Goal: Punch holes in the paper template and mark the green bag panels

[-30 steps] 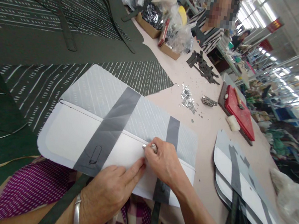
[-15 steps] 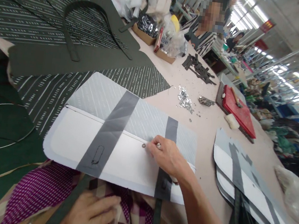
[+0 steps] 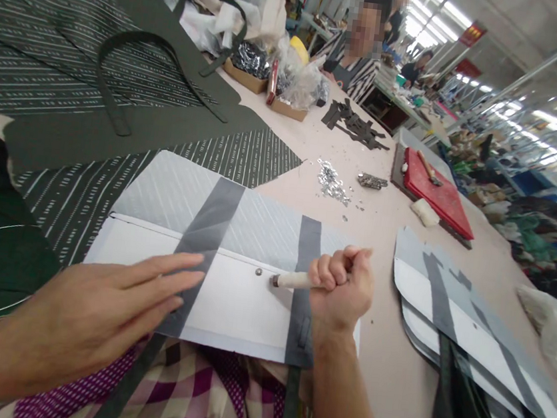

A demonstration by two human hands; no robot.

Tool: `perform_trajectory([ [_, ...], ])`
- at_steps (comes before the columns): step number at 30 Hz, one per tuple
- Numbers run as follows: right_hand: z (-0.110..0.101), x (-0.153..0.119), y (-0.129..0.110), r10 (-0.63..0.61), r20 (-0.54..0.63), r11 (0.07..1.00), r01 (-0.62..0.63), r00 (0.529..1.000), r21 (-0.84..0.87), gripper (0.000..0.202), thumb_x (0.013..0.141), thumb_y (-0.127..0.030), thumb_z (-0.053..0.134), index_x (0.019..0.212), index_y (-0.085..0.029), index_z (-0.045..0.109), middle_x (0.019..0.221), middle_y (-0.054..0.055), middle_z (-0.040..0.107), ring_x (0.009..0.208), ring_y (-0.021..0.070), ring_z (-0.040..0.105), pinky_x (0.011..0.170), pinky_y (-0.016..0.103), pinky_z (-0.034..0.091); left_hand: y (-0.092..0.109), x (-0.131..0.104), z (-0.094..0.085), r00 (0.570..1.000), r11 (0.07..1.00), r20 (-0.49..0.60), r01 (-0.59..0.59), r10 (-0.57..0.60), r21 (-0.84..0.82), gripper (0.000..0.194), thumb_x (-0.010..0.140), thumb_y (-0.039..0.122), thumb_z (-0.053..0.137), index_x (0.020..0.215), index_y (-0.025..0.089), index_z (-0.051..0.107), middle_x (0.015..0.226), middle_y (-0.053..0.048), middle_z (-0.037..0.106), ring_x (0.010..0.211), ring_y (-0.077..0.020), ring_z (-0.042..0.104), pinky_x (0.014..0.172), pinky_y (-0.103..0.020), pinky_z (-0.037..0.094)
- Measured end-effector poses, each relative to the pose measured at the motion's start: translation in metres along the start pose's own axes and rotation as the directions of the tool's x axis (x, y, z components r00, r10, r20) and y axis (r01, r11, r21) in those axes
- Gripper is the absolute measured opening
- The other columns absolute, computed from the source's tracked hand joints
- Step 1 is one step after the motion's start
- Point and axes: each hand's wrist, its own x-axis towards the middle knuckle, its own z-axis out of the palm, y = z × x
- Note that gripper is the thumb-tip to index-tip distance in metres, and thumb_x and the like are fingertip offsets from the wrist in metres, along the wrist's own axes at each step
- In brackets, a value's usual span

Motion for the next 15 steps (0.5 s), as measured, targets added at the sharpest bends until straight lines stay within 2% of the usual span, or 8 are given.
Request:
perform_trajectory([
  [3,-0.007,0.013,0.01,0.073,-0.106,0.99,-0.06,0.992,0.128,0.03,0.089,-0.041,0.056,0.067,-0.02,0.054,0.04,-0.014,0.026,0.032,0.0052,0.018,0.034,0.017,0.026,0.019,0.049,0.023,0.98,0.991,0.152,-0.13,0.126,0.014,0.036,0.096,0.017,0.036,0.129,0.017,0.051,0.144,-0.007,0.048,0.094,-0.0191,0.068,0.07,-0.034,0.059],
  [5,-0.014,0.02,0.015,0.12,-0.159,0.979,-0.091,0.98,0.181,0.031,0.091,-0.039,0.054,0.066,-0.02,0.052,0.039,-0.014,0.026,0.031,0.0049,0.018,0.034,0.016,0.025,0.024,0.067,0.036,0.962,0.989,0.233,-0.147,0.141,0.007,0.035,0.096,0.016,0.034,0.126,0.016,0.052,0.142,-0.007,0.05,0.087,-0.0193,0.069,0.066,-0.036,0.059],
  [8,-0.023,0.026,0.022,0.194,-0.191,0.961,-0.148,0.962,0.233,0.033,0.093,-0.037,0.051,0.065,-0.02,0.049,0.038,-0.014,0.025,0.03,0.0044,0.019,0.034,0.015,0.024,0.021,0.072,0.049,0.947,0.989,0.29,-0.148,0.137,0.016,0.036,0.096,0.014,0.033,0.127,0.017,0.052,0.141,-0.006,0.051,0.083,-0.0189,0.069,0.065,-0.037,0.058],
  [15,-0.026,0.028,0.031,0.271,-0.198,0.939,-0.214,0.942,0.268,0.034,0.095,-0.035,0.049,0.065,-0.019,0.05,0.037,-0.014,0.03,0.029,0.0036,0.024,0.035,0.015,0.025,0.015,0.064,0.059,0.965,0.991,0.231,-0.131,0.127,0.0,0.037,0.095,0.013,0.034,0.128,0.018,0.052,0.142,-0.004,0.051,0.085,-0.0166,0.068,0.067,-0.034,0.056],
])
